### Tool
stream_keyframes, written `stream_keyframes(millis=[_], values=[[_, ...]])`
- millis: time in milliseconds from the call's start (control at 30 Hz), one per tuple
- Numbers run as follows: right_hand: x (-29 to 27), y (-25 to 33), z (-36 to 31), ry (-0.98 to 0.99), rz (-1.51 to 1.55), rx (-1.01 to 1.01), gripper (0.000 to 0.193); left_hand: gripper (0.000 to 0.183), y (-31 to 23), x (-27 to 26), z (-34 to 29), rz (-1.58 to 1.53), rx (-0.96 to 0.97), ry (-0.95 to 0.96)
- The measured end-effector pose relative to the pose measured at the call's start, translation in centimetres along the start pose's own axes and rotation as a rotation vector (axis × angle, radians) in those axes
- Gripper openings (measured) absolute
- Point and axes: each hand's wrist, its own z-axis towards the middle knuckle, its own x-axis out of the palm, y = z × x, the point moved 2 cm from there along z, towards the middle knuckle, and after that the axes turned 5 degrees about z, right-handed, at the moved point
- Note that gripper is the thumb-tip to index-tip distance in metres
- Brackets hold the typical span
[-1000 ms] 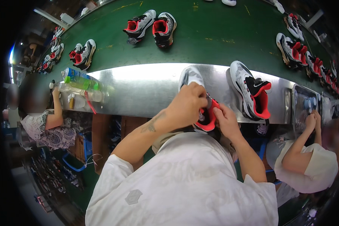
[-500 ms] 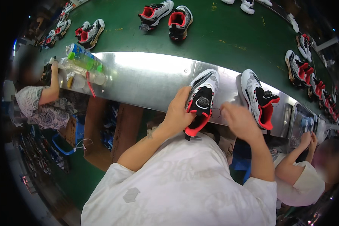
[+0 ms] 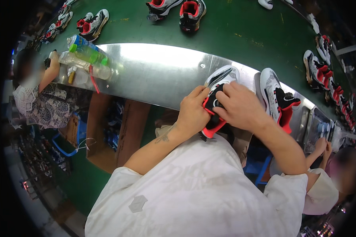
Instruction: The person repeatedly picks up white and red sneakers from a conveyor belt, inserts a black circular component into the tongue area of each shoe, and places the shoes back on the belt. The process is repeated for multiple pairs throughout the clip.
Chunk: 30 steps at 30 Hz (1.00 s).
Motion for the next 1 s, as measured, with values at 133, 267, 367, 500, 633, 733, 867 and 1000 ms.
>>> stream_keyframes(millis=[133,267,367,500,633,733,867,1000], values=[[-0.5,0.2,0.9,0.244,0.097,0.242,0.032,0.049,0.2,0.3,0.4,0.024,0.023,0.0],[-0.2,0.3,-0.7,-0.04,0.178,0.172,0.033,0.045,0.3,0.4,0.3,-0.027,0.034,0.003],[-0.8,-0.7,-0.9,-0.126,0.17,-0.03,0.038,0.045,0.1,0.4,0.4,0.022,0.034,0.021],[0.0,-0.1,0.0,0.238,0.182,0.397,0.036,0.044,-0.1,0.2,0.4,0.028,0.023,0.01],[-0.7,-1.1,-1.1,-0.21,0.243,-0.043,0.039,0.044,-0.4,0.3,0.8,0.015,0.021,0.036],[0.3,-0.1,-0.2,0.132,0.283,0.342,0.034,0.047,-0.3,-0.1,0.7,0.072,0.036,0.065],[-0.5,-0.6,-1.0,-0.206,0.201,0.05,0.033,0.047,-0.1,0.3,0.7,0.072,0.041,0.067],[-0.3,-0.1,0.3,0.19,0.242,0.339,0.029,0.047,0.1,0.2,0.7,0.081,0.019,0.104]])
